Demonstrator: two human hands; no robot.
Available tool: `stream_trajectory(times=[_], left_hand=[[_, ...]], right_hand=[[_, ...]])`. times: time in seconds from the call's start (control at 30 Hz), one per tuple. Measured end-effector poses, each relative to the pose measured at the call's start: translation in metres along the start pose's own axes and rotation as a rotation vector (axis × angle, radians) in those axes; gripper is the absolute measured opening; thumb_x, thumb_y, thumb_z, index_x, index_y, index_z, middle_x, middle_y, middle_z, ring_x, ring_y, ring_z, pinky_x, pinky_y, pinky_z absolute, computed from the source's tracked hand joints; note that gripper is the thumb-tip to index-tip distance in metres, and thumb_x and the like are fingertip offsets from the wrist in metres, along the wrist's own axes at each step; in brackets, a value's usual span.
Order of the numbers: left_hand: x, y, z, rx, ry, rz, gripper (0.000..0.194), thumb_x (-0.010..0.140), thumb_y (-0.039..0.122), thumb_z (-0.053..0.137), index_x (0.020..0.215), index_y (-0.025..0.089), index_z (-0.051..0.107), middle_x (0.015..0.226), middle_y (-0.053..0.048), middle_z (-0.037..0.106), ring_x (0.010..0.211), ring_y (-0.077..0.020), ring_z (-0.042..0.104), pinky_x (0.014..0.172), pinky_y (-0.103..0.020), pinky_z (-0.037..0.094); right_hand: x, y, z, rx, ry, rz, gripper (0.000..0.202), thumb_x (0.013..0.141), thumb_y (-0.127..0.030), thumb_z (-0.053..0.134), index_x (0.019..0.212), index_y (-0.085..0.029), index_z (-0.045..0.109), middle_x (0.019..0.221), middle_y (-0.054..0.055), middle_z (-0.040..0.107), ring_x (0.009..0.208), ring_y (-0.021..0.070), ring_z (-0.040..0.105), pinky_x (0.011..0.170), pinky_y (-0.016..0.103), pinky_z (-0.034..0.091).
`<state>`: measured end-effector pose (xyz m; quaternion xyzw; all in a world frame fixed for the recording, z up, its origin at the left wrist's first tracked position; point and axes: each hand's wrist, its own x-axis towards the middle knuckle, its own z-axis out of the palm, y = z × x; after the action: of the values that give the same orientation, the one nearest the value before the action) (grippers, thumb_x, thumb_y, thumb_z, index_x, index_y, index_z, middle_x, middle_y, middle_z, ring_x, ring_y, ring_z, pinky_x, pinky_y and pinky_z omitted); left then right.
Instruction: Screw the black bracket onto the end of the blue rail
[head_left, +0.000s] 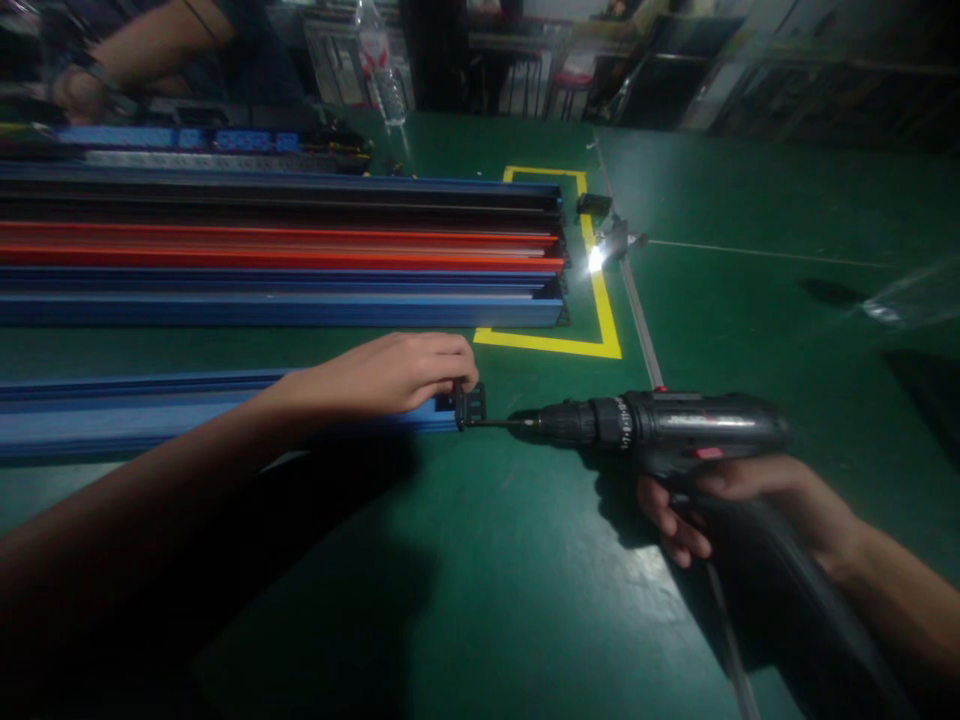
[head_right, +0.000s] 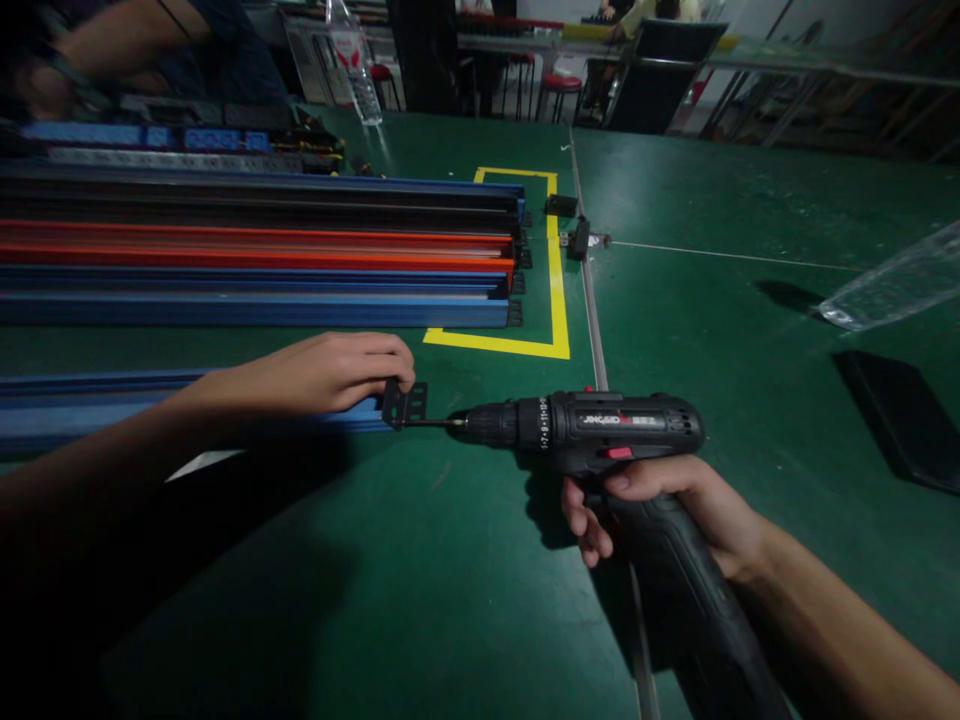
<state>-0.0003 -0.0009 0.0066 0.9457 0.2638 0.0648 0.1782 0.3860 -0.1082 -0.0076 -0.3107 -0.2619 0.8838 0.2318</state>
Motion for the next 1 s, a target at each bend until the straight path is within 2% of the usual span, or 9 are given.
stream_trajectory(times=[1.0], left_hand=[[-0.0016,-0.0011,-0.0014,0.014,0.009,0.002,0.021,0.101,0.020,0.045,0.108,0.024,0.064,0.116,-0.002,0.063,0.102,-0.0158,0.062,0.087,-0.027,0.045]], right_hand=[[-0.0014,-0.0044,0.0025,-0.022,0.013,0.008,0.036,0.081,-0.025,0.060,0.108,-0.008,0.076,0.092,0.015,0.078,0.072,0.0218,0.074,0.075,0.036,0.060]])
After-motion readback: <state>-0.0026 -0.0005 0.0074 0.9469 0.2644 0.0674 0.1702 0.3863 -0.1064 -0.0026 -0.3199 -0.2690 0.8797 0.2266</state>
